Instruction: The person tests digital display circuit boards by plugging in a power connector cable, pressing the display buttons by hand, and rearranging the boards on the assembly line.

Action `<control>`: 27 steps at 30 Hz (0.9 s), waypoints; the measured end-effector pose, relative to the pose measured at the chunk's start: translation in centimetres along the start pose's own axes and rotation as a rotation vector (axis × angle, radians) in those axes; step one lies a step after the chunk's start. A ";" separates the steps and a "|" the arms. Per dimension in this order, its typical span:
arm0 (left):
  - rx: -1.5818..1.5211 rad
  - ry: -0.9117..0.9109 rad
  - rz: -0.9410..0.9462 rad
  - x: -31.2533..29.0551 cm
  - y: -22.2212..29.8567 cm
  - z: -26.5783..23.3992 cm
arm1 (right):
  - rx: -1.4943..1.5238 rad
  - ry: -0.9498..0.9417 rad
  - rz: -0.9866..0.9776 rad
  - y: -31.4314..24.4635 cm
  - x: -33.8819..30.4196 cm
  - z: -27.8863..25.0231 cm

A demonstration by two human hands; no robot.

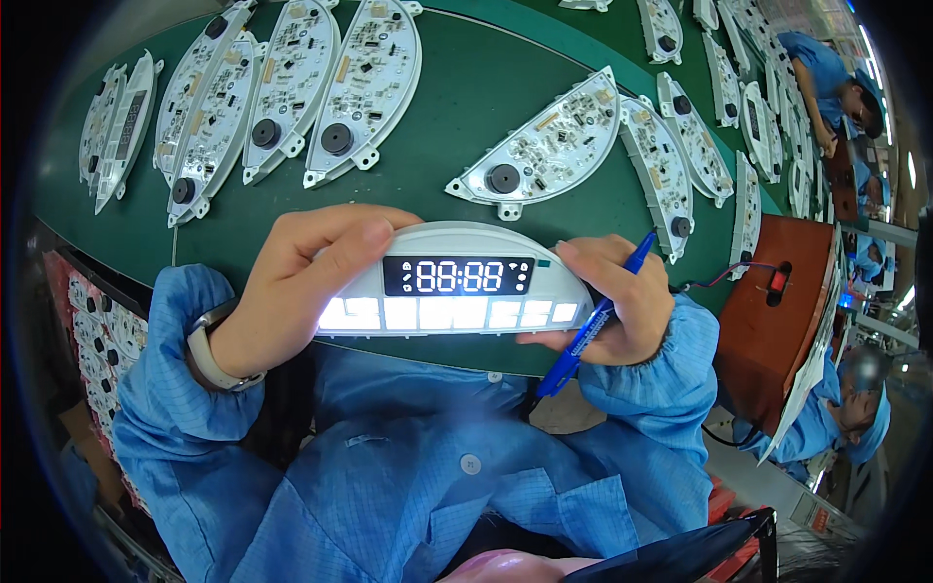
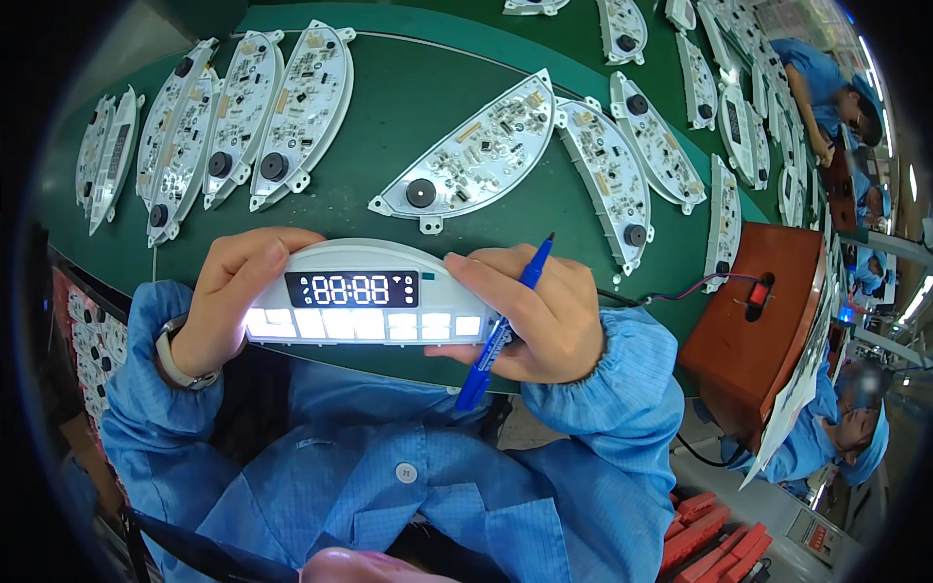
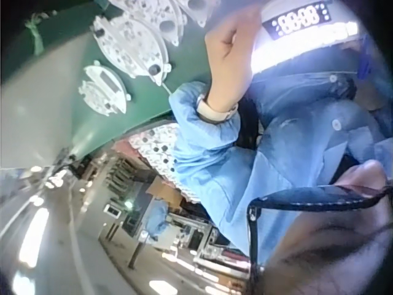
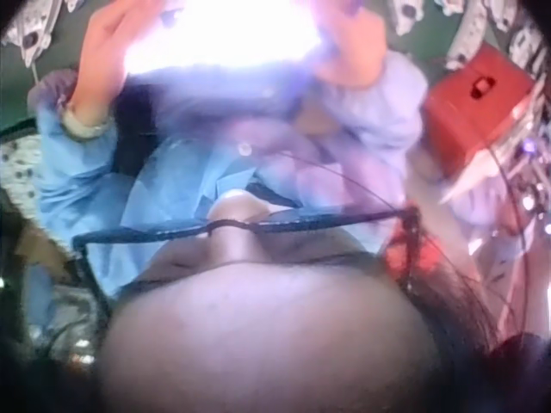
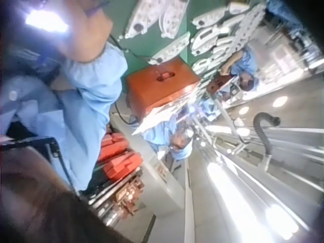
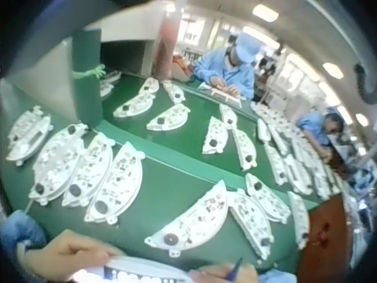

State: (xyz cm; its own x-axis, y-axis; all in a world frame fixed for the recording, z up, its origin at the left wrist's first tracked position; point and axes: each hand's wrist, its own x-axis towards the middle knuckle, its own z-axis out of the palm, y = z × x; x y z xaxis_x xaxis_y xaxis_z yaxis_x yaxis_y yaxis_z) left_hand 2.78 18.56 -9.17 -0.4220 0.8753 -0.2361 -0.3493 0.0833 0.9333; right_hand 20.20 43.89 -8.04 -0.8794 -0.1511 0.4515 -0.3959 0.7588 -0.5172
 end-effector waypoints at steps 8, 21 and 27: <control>-0.045 -0.004 -0.013 -0.4 0.6 0.3 | -0.014 -0.038 0.008 -0.4 0.4 -0.4; 0.005 0.010 -0.030 -0.7 1.1 0.6 | -0.009 -0.055 0.014 -0.4 0.6 -0.4; -0.025 0.001 -0.038 -0.7 1.0 0.5 | -0.011 -0.038 0.009 -0.6 0.6 -0.4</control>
State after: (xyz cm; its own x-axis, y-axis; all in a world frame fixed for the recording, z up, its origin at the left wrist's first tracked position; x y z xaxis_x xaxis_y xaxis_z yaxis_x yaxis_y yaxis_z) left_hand 3.12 18.29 -7.93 -0.4090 0.8711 -0.2717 -0.3856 0.1048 0.9167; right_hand 20.00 43.62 -7.19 -0.8925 -0.1680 0.4186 -0.3851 0.7670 -0.5133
